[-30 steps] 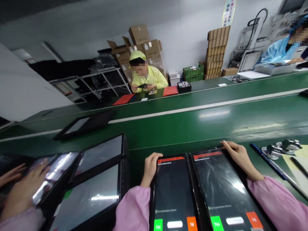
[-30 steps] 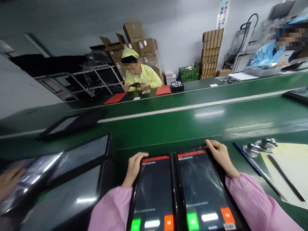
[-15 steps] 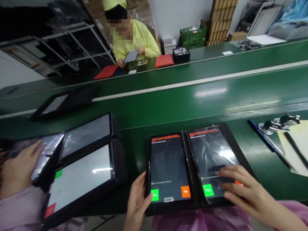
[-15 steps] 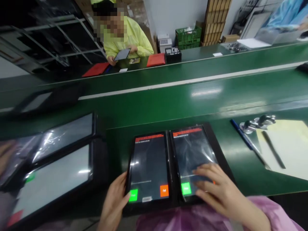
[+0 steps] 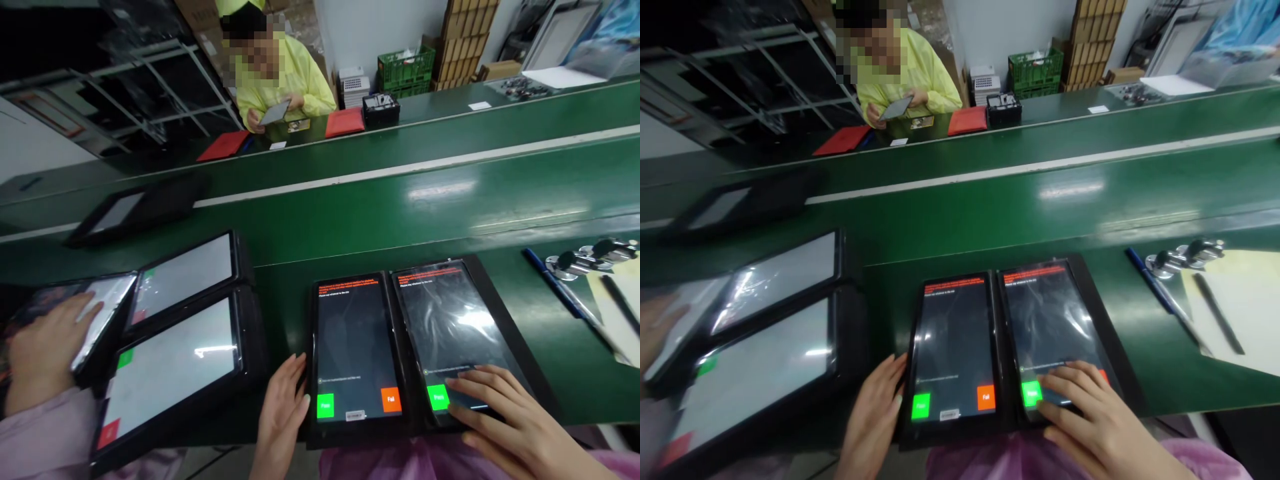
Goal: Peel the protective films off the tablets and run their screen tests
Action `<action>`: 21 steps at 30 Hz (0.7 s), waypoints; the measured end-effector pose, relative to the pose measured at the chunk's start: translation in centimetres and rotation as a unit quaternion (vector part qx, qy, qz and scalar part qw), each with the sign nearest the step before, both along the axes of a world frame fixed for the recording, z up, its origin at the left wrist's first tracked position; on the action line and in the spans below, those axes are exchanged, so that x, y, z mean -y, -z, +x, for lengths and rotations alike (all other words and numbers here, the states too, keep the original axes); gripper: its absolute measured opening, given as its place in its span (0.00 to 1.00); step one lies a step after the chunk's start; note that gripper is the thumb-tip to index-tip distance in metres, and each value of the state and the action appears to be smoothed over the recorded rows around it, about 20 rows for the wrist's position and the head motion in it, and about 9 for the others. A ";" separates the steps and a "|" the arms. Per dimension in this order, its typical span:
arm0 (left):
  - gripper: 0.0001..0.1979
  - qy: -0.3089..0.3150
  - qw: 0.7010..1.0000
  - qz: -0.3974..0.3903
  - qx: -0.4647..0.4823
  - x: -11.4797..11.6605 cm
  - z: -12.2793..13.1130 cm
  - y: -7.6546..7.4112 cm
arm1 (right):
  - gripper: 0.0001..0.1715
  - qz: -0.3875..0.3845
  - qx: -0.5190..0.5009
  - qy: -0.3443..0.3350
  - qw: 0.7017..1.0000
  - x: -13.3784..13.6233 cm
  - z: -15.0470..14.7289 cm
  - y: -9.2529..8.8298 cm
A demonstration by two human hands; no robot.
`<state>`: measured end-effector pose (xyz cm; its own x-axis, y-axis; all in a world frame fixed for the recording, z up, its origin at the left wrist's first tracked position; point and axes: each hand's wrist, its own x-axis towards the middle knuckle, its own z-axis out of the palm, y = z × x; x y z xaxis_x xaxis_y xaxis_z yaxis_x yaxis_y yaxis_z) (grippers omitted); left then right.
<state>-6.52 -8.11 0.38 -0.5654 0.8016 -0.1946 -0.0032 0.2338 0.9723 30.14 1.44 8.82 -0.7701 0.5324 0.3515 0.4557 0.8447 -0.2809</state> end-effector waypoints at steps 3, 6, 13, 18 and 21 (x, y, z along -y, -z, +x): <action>0.28 0.021 0.997 0.045 -0.056 -1.2 -0.4 -1.2 | 0.14 0.013 0.039 -0.001 0.999 -0.3 0.0 0.0; 0.22 0.106 0.975 0.088 -0.177 -4.0 -0.8 -2.8 | 0.17 0.051 0.041 -0.010 0.998 -2.3 -0.7 -0.8; 0.22 0.187 0.874 0.088 -0.440 -14.5 -1.1 -3.9 | 0.20 0.077 0.085 0.132 0.985 -11.3 -5.5 0.2; 0.16 0.207 0.852 0.069 -0.475 -14.2 -1.7 -3.7 | 0.16 0.061 0.072 0.141 0.986 -12.5 -6.5 1.1; 0.15 0.219 0.842 0.068 -0.489 -12.6 -2.4 -3.8 | 0.19 0.062 0.031 0.113 0.991 -11.7 -6.0 0.7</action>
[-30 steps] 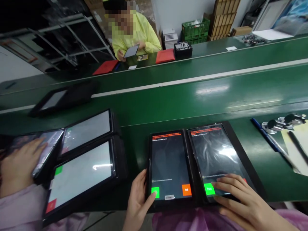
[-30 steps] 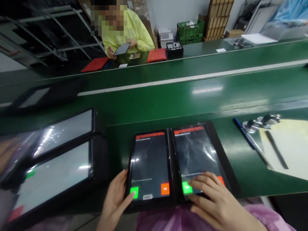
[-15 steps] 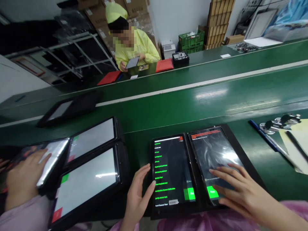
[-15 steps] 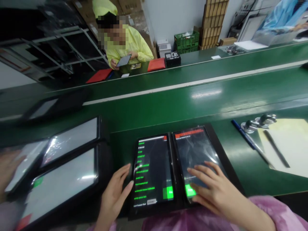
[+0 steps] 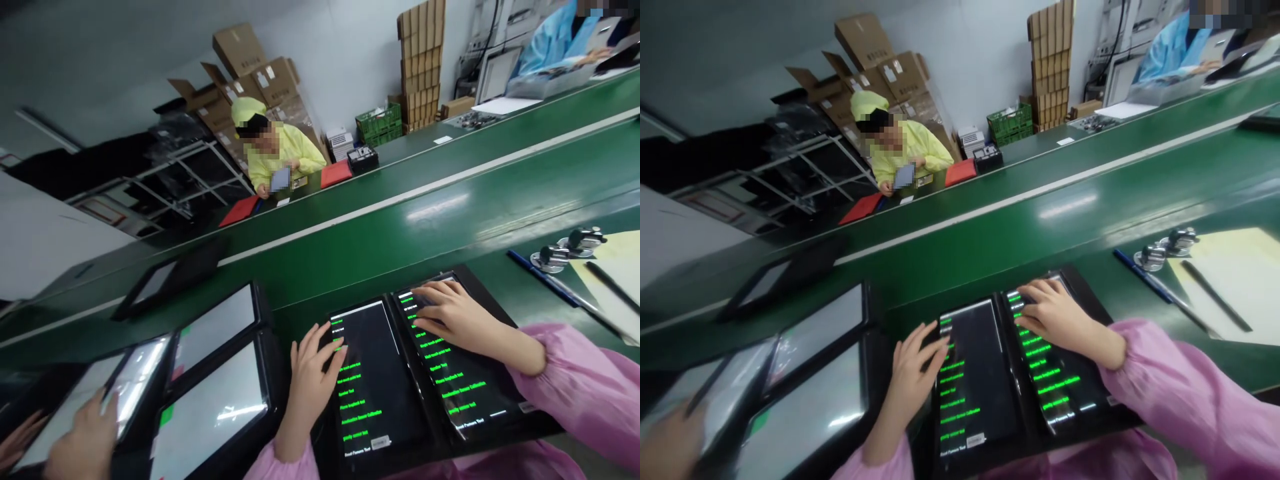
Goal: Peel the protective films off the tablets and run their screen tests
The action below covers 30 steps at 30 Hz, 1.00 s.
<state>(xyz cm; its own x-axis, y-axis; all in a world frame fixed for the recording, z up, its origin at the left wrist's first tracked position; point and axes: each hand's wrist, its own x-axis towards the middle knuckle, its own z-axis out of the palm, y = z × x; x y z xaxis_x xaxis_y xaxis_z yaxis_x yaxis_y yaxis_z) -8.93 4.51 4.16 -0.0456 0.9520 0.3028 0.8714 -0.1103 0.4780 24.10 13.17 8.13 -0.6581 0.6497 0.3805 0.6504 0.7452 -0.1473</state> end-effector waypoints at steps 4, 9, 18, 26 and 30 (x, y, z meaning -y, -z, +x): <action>0.17 -0.010 1.000 0.011 0.017 -0.8 0.1 -0.1 | 0.13 0.008 0.004 0.040 0.999 -0.5 -0.4 -0.1; 0.16 -0.008 1.000 -0.012 0.015 -2.4 0.4 0.5 | 0.10 -0.020 0.039 0.057 0.997 -1.4 -1.2 0.2; 0.16 -0.004 1.000 -0.017 0.009 -2.1 -0.3 1.1 | 0.12 -0.061 0.040 0.061 0.995 -1.2 -1.3 0.0; 0.21 -0.016 0.997 0.027 0.067 -1.6 0.4 0.2 | 0.15 -0.109 -0.065 0.057 0.990 -2.8 1.0 0.2; 0.27 -0.116 0.960 0.065 0.248 -1.3 0.5 0.1 | 0.20 -0.157 -0.259 0.151 0.941 -5.1 5.1 0.8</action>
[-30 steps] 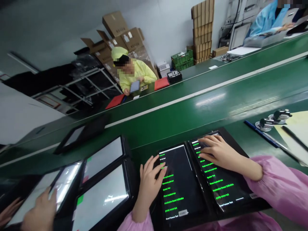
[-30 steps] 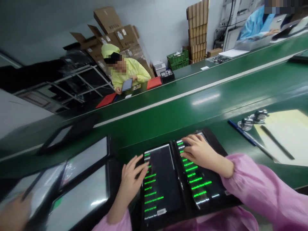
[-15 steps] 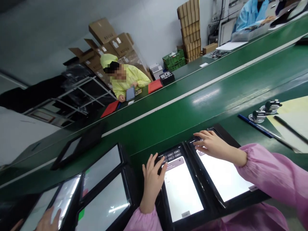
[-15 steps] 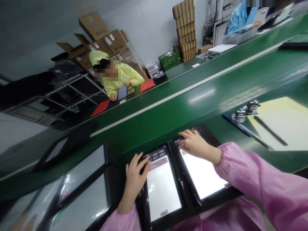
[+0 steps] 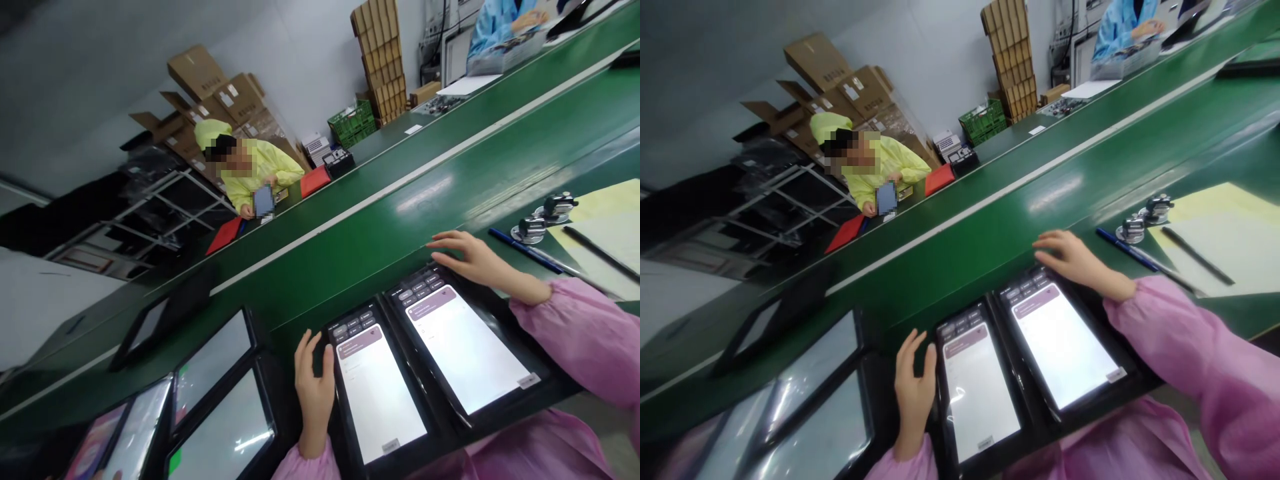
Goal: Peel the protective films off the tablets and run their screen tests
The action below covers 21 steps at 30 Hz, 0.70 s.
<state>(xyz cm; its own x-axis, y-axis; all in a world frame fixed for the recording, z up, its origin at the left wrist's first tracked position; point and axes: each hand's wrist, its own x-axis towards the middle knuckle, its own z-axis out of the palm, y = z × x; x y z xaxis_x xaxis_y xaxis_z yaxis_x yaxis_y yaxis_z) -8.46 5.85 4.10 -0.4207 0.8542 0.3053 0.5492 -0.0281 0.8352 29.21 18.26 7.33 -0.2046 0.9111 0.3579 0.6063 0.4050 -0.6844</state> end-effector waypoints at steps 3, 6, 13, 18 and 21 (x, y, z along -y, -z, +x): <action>0.28 -0.027 0.998 -0.016 0.060 -1.2 -0.5 -0.2 | 0.24 -0.094 -0.161 0.044 0.981 -0.8 1.1 1.2; 0.26 -0.029 0.993 -0.024 0.112 -3.1 -0.7 -0.3 | 0.31 -0.132 -0.206 0.051 0.968 -0.5 0.8 2.4; 0.27 -0.012 0.979 -0.033 0.201 -3.9 0.0 1.1 | 0.32 -0.175 -0.278 0.049 0.943 1.0 1.5 3.2; 0.31 -0.001 0.972 -0.023 0.234 -3.3 0.2 1.0 | 0.30 -0.193 -0.269 0.022 0.943 1.5 1.8 3.0; 0.36 0.013 0.969 -0.032 0.243 -3.0 0.4 0.5 | 0.35 -0.203 -0.258 0.000 0.945 1.6 2.1 3.0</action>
